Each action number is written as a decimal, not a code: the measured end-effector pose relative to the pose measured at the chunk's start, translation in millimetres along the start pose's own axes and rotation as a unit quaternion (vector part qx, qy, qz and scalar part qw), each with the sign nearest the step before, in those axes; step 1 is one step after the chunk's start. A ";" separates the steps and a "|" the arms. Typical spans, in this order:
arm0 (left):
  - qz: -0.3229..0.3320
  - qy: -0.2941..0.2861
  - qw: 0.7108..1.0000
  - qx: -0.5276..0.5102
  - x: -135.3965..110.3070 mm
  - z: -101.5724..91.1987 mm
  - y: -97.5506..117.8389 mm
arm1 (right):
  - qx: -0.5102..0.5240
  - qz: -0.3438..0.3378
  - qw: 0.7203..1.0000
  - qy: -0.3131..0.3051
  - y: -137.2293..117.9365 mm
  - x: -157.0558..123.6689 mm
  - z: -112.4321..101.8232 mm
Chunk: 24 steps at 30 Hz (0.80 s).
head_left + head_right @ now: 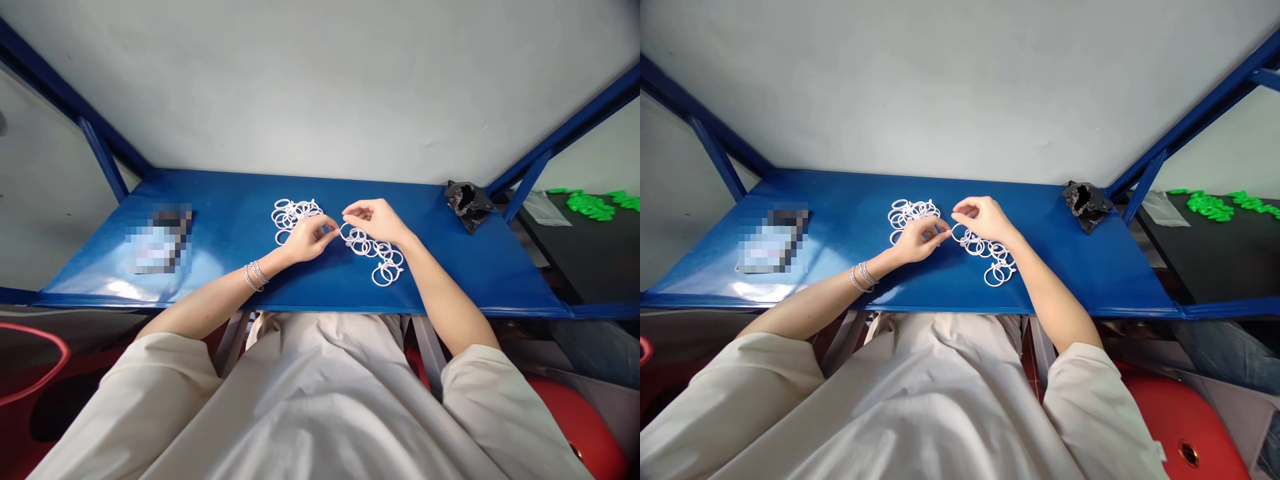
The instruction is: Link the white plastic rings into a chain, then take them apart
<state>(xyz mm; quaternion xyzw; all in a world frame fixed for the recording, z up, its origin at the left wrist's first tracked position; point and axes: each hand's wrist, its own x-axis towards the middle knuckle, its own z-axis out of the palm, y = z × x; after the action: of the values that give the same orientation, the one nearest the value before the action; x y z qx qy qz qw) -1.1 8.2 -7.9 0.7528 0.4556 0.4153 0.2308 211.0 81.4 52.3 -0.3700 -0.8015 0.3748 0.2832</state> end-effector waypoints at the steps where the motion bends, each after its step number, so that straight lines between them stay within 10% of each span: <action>1: 0.011 0.006 1.000 0.018 1.2 -2.1 -0.1 | 0.001 0.007 1.000 -0.015 5.3 -1.1 -0.2; 7: 0.020 0.060 0.972 0.227 12.3 -24.9 -10.7 | -0.147 0.043 0.988 0.033 16.2 -9.1 -11.4; 16: -0.042 0.147 0.918 0.366 13.5 -35.6 -30.4 | -0.216 0.172 0.956 -0.101 19.3 -11.3 -12.7; 24: 0.067 -0.040 0.976 0.203 3.6 -4.6 -4.6 | -0.227 0.142 0.960 -0.085 18.4 -9.4 -11.1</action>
<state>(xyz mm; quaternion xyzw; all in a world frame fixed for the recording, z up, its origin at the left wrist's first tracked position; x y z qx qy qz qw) -6.4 13.4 -7.2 0.8288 0.4690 0.2988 0.0629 231.5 86.3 41.9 -0.5012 -0.8260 0.2492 0.0661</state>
